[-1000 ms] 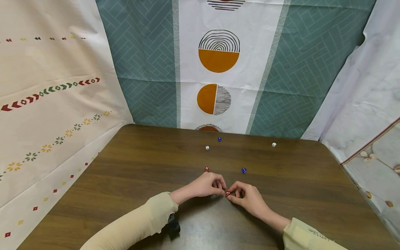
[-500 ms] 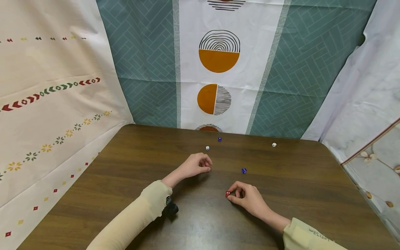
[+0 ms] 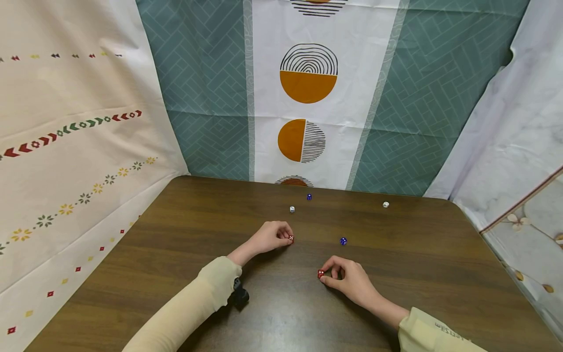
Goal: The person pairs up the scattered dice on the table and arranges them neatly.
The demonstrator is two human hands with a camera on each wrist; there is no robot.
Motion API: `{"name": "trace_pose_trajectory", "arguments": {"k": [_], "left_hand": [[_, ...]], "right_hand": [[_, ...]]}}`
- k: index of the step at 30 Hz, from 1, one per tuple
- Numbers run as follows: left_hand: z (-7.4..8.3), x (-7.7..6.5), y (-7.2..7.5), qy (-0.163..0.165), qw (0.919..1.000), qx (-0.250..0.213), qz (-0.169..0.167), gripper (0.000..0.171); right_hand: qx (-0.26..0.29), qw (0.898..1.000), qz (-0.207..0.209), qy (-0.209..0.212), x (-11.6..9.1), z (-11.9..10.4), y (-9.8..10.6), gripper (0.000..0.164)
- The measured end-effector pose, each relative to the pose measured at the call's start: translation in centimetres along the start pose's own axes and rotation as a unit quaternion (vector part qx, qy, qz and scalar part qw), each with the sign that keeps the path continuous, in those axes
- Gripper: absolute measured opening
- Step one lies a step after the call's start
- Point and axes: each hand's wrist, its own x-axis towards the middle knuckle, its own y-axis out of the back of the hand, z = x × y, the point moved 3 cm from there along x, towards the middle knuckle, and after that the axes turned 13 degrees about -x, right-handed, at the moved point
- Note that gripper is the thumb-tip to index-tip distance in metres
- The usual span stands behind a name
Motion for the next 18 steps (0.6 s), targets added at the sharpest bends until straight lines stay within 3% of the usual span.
{"name": "trace_pose_trajectory", "arguments": {"k": [10, 18], "left_hand": [[0.2, -0.6, -0.3, 0.002, 1.0, 0.001, 0.008, 0.007], [0.7, -1.5, -1.1, -0.002, 0.9997, 0.013, -0.02, 0.007]], "right_hand": [[-0.005, 1.0, -0.001, -0.004, 0.0, 0.0, 0.1, 0.012], [-0.002, 1.0, 0.0, -0.005, 0.0, 0.0, 0.1, 0.012]]}}
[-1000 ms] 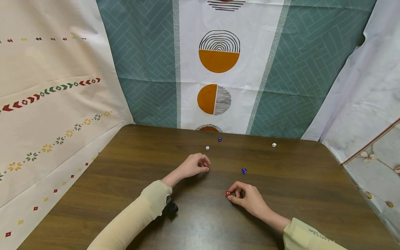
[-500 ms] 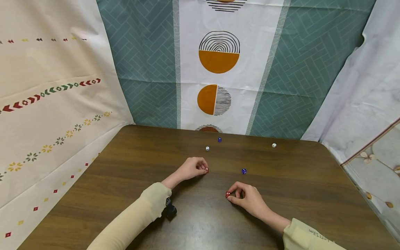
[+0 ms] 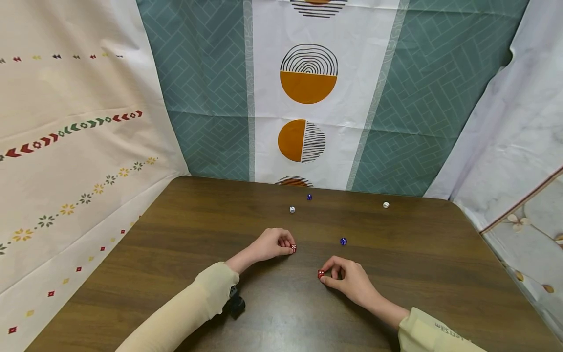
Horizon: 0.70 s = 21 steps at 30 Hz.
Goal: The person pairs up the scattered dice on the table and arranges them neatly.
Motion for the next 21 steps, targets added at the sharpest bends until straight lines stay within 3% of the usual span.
{"name": "trace_pose_trajectory", "arguments": {"k": [10, 21], "left_hand": [[1.1, -1.1, -1.5, -0.017, 0.9998, 0.001, -0.012, 0.006], [1.9, -1.4, -3.2, -0.041, 0.9989, -0.002, -0.021, 0.007]], "right_hand": [[-0.004, 1.0, -0.006, -0.008, 0.1, 0.1, -0.1, 0.012], [0.005, 1.0, -0.009, 0.017, 0.2, -0.1, 0.1, 0.01]]}}
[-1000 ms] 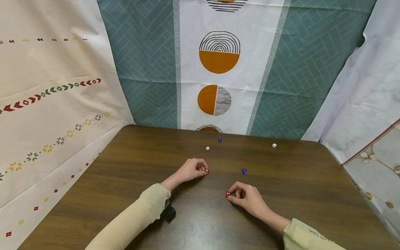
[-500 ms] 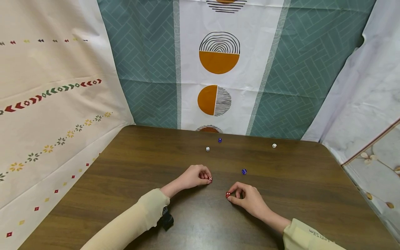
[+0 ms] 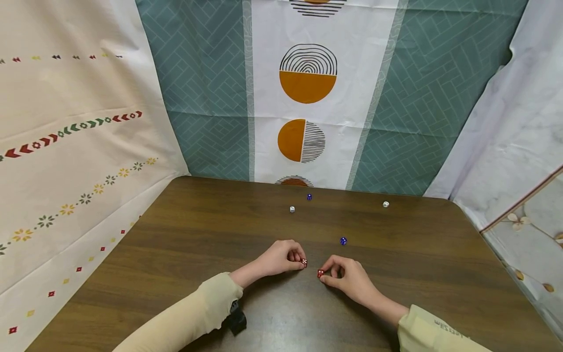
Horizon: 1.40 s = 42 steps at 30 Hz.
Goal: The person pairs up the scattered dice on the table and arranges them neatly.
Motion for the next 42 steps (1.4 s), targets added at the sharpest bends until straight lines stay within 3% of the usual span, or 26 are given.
{"name": "trace_pose_trajectory", "arguments": {"k": [25, 42], "left_hand": [[0.7, 0.1, -1.1, -0.005, 0.9998, 0.017, 0.009, 0.009], [0.7, 0.4, -1.4, 0.003, 0.9997, 0.016, 0.016, 0.01]], "right_hand": [[-0.038, 0.999, 0.005, -0.009, 1.0, -0.2, 0.0, 0.011], [-0.023, 1.0, 0.0, -0.012, 1.4, 0.2, -0.1, 0.012]]}}
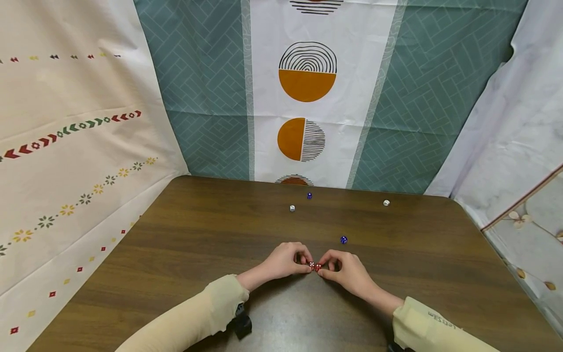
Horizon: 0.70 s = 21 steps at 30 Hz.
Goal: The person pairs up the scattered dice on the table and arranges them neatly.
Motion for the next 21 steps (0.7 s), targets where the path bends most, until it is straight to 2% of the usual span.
{"name": "trace_pose_trajectory", "arguments": {"k": [7, 21], "left_hand": [[0.05, 0.0, -0.15, -0.023, 0.9997, 0.007, 0.005, 0.012], [0.33, -0.02, -0.2, -0.008, 0.9999, 0.01, 0.005, 0.01]], "right_hand": [[0.002, 1.0, -0.003, -0.002, 0.02, -0.04, 0.03, 0.012], [0.001, 1.0, -0.006, -0.002, -0.03, -0.06, 0.06, 0.012]]}}
